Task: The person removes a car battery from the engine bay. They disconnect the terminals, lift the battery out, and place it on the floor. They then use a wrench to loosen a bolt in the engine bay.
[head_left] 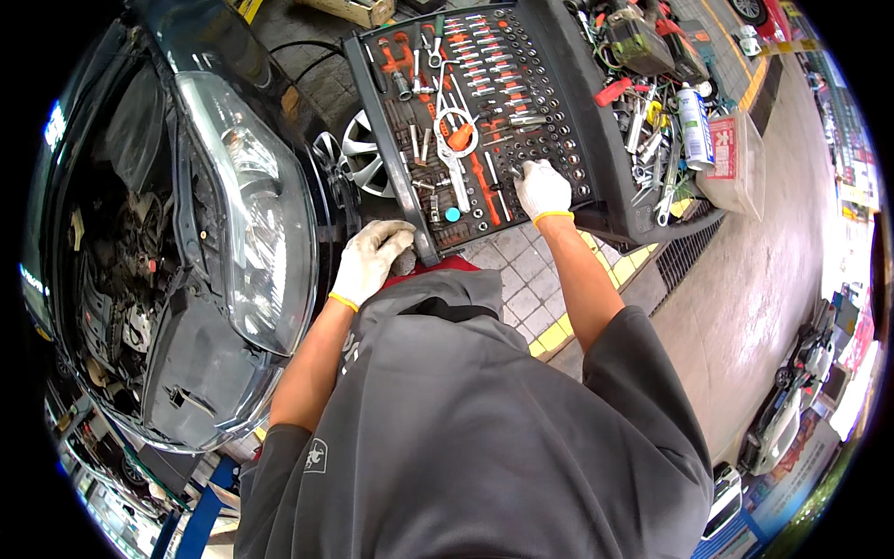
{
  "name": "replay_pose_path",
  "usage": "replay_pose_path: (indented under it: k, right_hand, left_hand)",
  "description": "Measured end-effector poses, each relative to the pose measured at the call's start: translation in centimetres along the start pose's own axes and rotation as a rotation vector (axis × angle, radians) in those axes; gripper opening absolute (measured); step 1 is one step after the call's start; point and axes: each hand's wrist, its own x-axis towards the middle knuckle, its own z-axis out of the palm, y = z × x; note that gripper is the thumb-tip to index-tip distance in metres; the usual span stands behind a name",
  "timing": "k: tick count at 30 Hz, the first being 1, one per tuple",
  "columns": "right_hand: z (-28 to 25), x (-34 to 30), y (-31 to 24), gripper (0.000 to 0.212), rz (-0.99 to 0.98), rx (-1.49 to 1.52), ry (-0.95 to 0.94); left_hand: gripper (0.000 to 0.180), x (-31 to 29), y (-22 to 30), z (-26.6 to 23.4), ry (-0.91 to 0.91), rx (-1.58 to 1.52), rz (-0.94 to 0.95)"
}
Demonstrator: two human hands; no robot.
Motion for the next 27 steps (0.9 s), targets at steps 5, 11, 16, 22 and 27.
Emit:
replay_pose_path:
  k: [5,11,16,22,27]
  right_hand:
    - [-1.5,-0.9,-0.4,0.016,0.006,0.128,0.117]
    - [-8.4,-2.7,-7.7,0.017,0.077,1.119,-0.250]
    - [-13.2,-4.8,-16.0,0.018,-0.138,1.219,-0.476]
    - [-14.1,-5.8,-21.6,0.019,-0.360,1.050,-0.518]
    - [-16.0,-6.6,-27.9,0.018,-0.806,0.910,-0.493]
  left_hand:
    - [0.033,-0.8,-0.1,-0.9,-0.019,-0.282,-0.125]
    - [0.037,-2.7,4.0,-1.6,0.024,-0.238,-0.096]
    - [0.032,-4.7,5.6,-2.5,0.152,0.044,0.140]
    - [0.025,-8.9,5.3,-5.8,0.258,0.293,0.224]
    - [0.027,-14.3,1.4,-9.7,0.269,0.453,0.495]
